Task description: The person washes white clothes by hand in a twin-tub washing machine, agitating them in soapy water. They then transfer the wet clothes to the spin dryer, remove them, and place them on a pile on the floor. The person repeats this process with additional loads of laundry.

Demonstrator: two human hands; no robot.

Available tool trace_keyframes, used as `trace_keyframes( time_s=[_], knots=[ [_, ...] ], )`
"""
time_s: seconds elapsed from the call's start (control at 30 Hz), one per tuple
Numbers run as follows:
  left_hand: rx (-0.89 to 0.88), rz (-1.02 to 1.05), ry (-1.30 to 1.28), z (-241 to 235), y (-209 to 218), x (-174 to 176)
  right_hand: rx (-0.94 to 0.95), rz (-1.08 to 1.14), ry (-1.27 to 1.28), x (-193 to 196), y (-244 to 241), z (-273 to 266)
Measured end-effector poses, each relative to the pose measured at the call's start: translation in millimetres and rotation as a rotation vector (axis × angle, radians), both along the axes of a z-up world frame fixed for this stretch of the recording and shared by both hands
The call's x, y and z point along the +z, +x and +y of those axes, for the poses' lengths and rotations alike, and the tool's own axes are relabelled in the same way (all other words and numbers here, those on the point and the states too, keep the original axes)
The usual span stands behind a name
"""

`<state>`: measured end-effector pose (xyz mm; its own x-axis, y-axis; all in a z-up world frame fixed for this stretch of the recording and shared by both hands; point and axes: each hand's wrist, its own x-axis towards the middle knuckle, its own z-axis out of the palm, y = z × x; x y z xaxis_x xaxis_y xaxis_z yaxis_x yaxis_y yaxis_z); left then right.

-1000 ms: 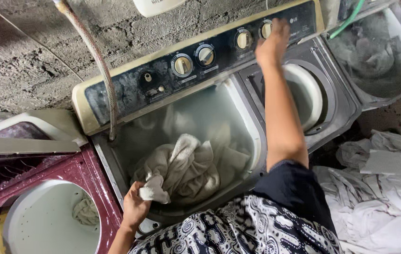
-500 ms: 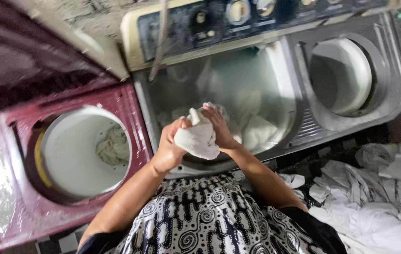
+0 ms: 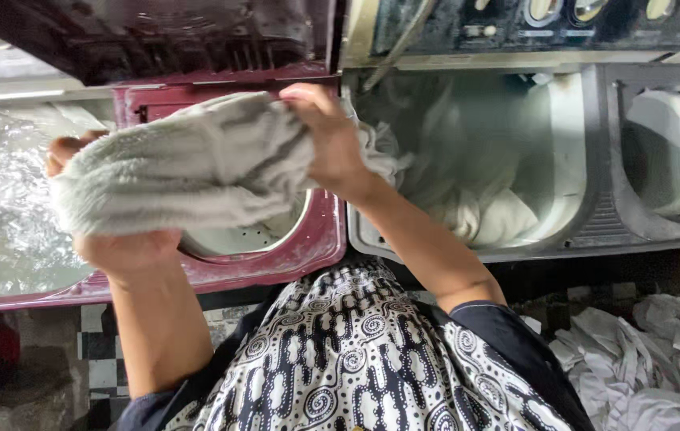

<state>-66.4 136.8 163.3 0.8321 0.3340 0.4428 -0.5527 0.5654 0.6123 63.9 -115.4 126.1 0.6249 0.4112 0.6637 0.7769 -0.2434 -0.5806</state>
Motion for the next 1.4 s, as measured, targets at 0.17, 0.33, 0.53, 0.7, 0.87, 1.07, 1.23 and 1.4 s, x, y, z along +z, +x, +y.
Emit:
trace_keyframes(
  time_s=[0.17,0.33,0.53,0.7,0.87,1.07,1.23,1.4],
  knots=[
    [0.282,0.325,0.112,52.4,1.5,-75.9,-0.084,0.069,-0.233,-73.7,-8.2,57.8],
    [0.397,0.781,0.649,82.3,14.3,-189.0,-0.447,0.266,0.064,-140.2,-2.8,-42.3],
    [0.235,0.692,1.415,71.3,32.8,-215.0,-0.856,1.715,0.385,-218.2,20.9,-119.9],
    [-0.328,0.794,1.325,-24.4,56.0,-177.1,-0.273,1.727,0.925,-308.5,56.2,-109.1],
    [-0.081,0.848,1.179,-81.4,49.7,-193.4,-0.540,1.359,1.015,-318.1,52.0,-123.4],
    [-0.011,0.576,1.230,-64.7,42.4,-189.9,-0.398,0.912,0.942,-184.7,-5.2,-50.5],
    [-0.109,0.611,1.294,-58.5,34.4,-176.8,-0.420,0.610,0.125,-111.8,-26.4,69.9],
    [-0.149,0.678,0.988,-34.5,52.8,-225.3,-0.081,0.454,-0.134,-105.7,-19.5,75.2]
  ],
)
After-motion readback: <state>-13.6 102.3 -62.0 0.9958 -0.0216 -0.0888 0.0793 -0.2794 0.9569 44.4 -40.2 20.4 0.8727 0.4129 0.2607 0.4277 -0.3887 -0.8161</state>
